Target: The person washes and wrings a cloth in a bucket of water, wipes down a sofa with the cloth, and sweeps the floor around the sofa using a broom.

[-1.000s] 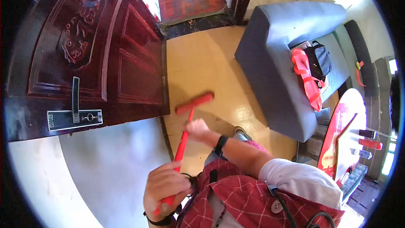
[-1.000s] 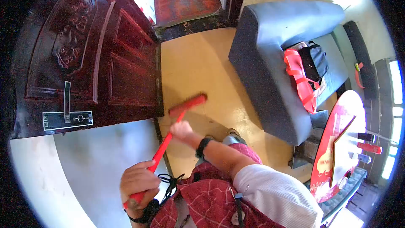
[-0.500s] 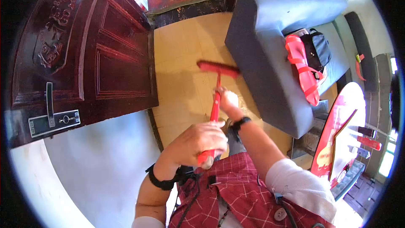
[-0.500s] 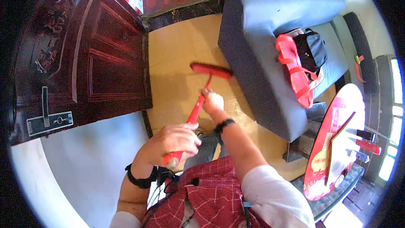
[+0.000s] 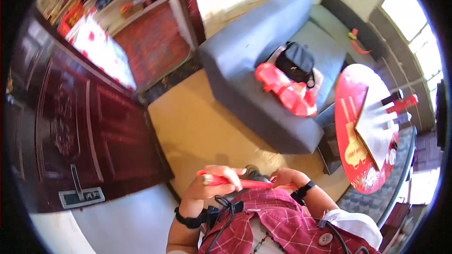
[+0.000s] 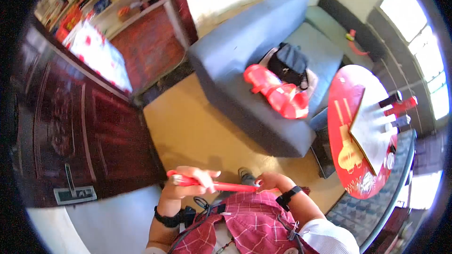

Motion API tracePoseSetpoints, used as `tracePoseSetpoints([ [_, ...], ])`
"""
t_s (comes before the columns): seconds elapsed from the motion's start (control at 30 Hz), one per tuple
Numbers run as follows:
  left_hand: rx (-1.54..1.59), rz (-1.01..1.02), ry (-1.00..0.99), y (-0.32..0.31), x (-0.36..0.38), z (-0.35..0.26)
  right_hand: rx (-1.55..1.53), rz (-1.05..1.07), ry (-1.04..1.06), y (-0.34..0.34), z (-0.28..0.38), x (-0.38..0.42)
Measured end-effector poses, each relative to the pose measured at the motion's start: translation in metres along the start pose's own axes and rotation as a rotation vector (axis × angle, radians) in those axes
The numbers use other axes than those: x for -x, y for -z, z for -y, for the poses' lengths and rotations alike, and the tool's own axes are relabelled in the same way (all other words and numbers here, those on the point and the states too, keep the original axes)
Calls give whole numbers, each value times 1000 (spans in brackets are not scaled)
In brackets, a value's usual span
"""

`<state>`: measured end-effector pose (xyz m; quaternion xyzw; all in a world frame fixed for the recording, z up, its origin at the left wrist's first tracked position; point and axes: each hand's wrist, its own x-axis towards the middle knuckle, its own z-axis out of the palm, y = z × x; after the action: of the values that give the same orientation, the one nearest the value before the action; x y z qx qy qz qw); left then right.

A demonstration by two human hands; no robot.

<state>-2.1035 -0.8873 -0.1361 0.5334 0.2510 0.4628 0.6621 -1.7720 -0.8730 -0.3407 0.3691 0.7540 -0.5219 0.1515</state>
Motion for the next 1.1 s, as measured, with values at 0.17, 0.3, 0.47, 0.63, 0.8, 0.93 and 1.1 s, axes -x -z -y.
tracePoseSetpoints([
  [0.17, 347, -163, -263, 5, -17, -25, -363, -1078, -525, 8, -92, 43],
  [0.3, 257, -356, -306, 15, -48, -54, -1337, -1380, -739, -7, -187, 52],
  [0.47, 197, -378, -304, 55, -88, -113, -964, -1423, -1023, 18, -206, 15],
  [0.63, 138, -252, -276, 84, -184, -134, -1093, -1438, -1458, 84, -196, -22],
  [0.8, 43, -523, 146, 158, -277, 11, -1223, -1395, -1375, 72, -208, -19],
  [0.93, 90, -1107, 114, 224, -328, 78, -1881, -1790, -979, 40, -271, -32],
  [1.1, 54, -1191, 494, 363, -319, 139, -1429, -1480, -1610, 75, -224, -28],
])
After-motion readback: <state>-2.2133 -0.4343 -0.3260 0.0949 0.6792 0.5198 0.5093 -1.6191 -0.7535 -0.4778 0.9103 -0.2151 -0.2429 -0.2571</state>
